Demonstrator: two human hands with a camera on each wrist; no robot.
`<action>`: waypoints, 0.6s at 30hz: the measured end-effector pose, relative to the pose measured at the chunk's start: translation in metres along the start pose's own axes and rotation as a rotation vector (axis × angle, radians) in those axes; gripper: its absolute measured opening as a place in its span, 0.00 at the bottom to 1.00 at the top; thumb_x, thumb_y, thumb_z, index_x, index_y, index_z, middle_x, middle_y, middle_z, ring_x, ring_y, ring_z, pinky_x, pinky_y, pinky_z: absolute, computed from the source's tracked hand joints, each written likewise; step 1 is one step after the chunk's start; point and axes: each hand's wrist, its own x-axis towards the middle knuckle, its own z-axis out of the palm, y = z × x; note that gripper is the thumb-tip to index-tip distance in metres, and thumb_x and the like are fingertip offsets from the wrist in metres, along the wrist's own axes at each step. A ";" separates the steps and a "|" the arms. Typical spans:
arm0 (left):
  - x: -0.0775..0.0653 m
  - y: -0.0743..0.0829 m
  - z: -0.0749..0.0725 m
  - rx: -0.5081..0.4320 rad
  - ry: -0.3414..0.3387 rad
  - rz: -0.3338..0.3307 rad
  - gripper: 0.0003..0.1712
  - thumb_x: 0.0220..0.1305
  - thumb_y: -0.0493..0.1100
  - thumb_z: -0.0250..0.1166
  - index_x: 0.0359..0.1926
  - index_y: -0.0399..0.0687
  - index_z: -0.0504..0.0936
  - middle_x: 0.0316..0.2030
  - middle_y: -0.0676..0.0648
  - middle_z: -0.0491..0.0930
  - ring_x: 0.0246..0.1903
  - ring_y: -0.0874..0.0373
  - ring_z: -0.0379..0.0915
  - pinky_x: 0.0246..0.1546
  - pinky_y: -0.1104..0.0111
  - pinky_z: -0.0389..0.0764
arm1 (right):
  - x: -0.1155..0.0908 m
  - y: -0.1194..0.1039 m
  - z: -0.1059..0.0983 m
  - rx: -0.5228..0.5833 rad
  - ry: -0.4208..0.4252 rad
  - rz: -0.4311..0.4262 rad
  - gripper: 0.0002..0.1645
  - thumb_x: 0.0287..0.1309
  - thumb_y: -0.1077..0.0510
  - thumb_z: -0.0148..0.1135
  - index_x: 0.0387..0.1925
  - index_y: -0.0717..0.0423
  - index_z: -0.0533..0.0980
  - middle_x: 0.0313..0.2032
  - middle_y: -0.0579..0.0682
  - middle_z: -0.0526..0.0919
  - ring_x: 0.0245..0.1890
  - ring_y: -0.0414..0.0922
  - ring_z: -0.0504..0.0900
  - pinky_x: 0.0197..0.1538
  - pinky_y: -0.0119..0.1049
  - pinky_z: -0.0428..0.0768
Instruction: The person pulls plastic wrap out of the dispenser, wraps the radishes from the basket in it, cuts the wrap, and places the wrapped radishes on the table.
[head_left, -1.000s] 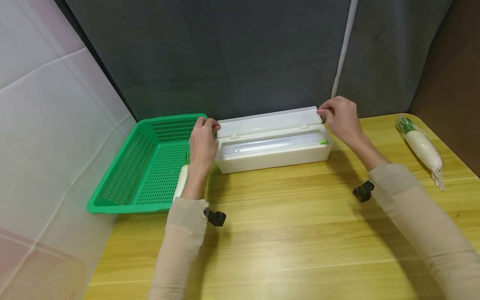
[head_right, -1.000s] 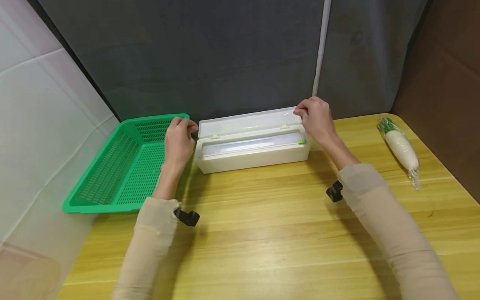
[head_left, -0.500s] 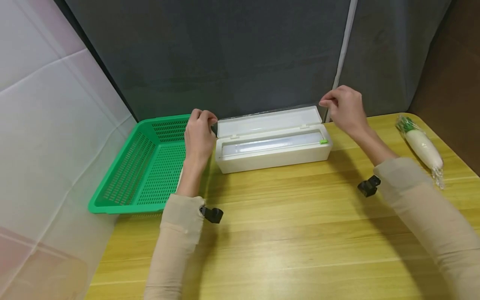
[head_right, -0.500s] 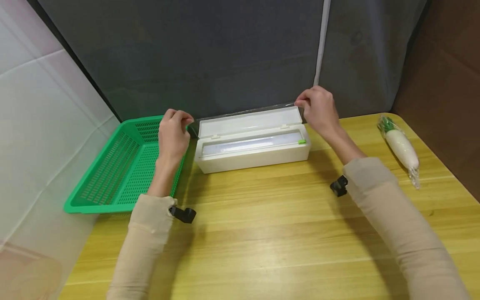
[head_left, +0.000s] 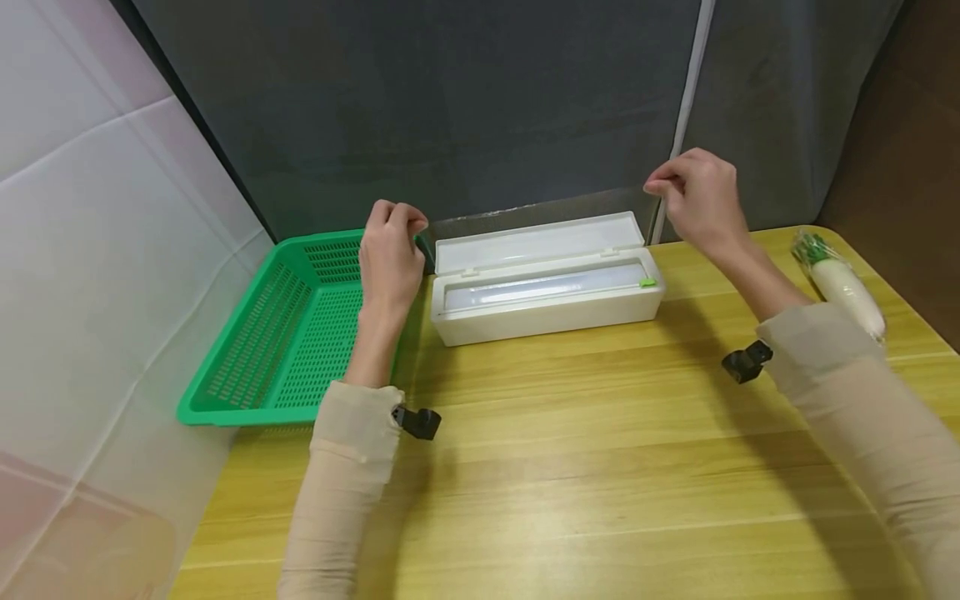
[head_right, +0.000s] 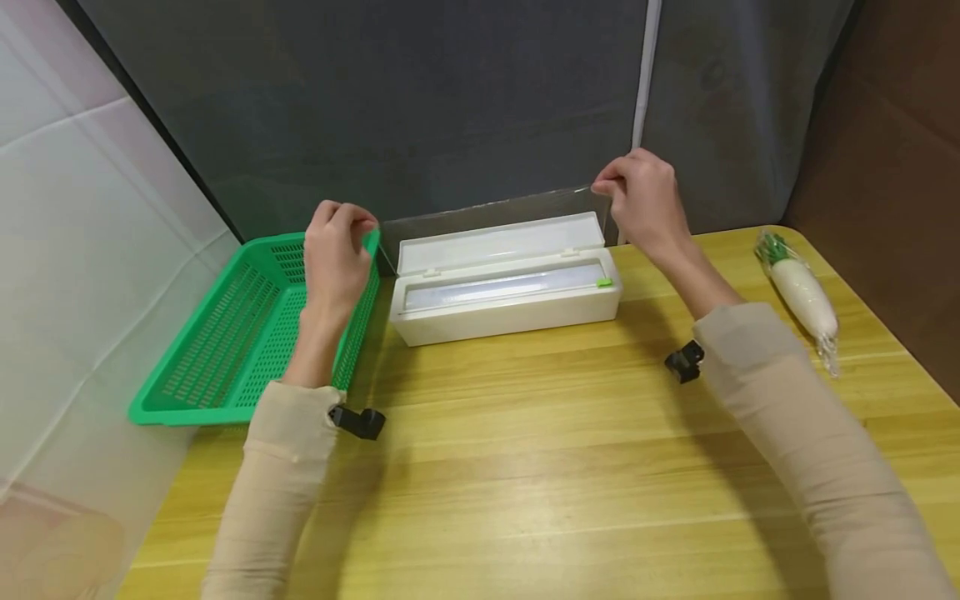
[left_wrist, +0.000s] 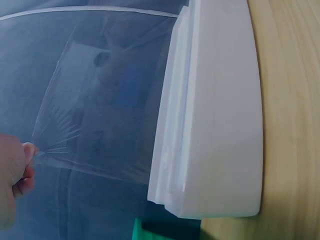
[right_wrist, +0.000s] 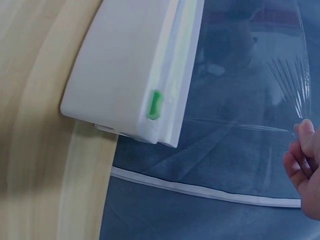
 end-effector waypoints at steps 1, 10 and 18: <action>0.001 0.001 -0.001 0.001 0.001 0.002 0.10 0.73 0.35 0.59 0.38 0.32 0.83 0.39 0.35 0.76 0.38 0.40 0.76 0.39 0.52 0.80 | 0.000 -0.001 -0.001 0.002 0.001 0.003 0.12 0.69 0.62 0.62 0.42 0.70 0.84 0.41 0.64 0.80 0.39 0.55 0.74 0.42 0.38 0.70; 0.008 0.006 -0.011 -0.007 0.029 0.016 0.11 0.74 0.36 0.59 0.39 0.32 0.83 0.40 0.35 0.76 0.39 0.40 0.76 0.40 0.53 0.80 | 0.007 -0.007 -0.010 -0.002 0.032 -0.022 0.13 0.69 0.61 0.62 0.42 0.70 0.84 0.41 0.64 0.81 0.41 0.54 0.74 0.43 0.39 0.71; 0.015 0.008 -0.018 -0.015 0.068 0.044 0.10 0.73 0.36 0.59 0.39 0.31 0.83 0.40 0.35 0.76 0.39 0.41 0.76 0.40 0.54 0.80 | 0.013 -0.010 -0.016 -0.001 0.087 -0.070 0.12 0.68 0.62 0.64 0.40 0.71 0.84 0.39 0.64 0.82 0.37 0.51 0.74 0.41 0.35 0.67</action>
